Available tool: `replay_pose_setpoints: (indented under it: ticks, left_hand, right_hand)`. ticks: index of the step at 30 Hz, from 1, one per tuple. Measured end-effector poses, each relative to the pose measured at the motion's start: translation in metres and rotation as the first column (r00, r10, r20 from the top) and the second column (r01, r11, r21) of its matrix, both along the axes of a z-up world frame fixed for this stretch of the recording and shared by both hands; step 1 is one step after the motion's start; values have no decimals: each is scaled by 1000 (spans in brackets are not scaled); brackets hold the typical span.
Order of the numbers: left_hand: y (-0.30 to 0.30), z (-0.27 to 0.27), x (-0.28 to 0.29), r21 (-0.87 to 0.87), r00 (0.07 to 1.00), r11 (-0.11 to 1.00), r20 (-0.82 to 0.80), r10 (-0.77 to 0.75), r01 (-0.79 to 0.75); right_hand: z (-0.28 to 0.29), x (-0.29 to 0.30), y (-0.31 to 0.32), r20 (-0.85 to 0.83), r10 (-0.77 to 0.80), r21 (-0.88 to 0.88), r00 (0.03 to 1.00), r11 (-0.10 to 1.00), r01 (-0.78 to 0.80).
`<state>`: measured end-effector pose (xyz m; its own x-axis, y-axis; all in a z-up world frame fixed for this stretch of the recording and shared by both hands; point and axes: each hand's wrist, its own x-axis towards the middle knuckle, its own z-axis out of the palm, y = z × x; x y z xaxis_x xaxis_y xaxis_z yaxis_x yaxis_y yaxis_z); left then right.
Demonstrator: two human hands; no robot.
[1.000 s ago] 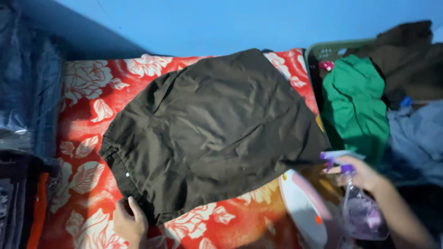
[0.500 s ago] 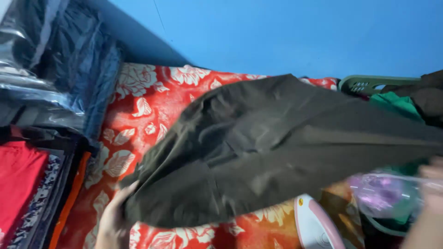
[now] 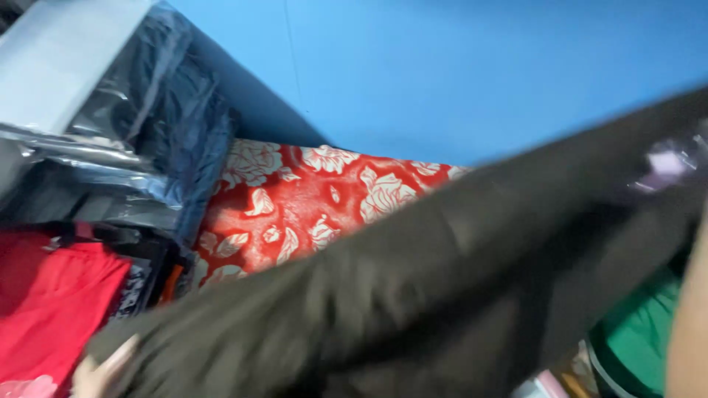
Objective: The person lays a dark skirt on a bed, sprays it with water from a spray bottle, and irons it section by section with a small electric iron, repositioning and smoothing the fabric between passes. They spray the garment again partway through and continue ironing the pleats and body of the skirt.
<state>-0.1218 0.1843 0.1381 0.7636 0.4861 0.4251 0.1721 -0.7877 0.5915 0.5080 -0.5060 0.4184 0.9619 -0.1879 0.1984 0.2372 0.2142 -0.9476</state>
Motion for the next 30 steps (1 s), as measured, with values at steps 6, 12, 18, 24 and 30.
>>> replay_pose_setpoints:
  ticks: [6,12,18,24,30]
  left_hand:
    - [-93,71,173,-813,996,582,-37,-84,18]
    - [-101,-96,141,-396,963,879,-154,221,-265]
    - [-129,-138,112,-4,852,869,195,486,-495]
    - [-142,-125,124,-3,852,871,209,480,-491]
    - [-144,-116,122,-58,848,874,219,483,-483]
  right_hand:
    - [-31,-37,109,13,-15,-72,1000,997,15]
    - [-127,-235,188,-248,-66,-446,967,894,-53]
    - [-280,-339,153,-458,-120,-312,881,950,-32]
    - [-312,-404,139,-269,-227,-429,936,898,95]
    - [-227,-496,195,-67,69,-613,995,784,-96]
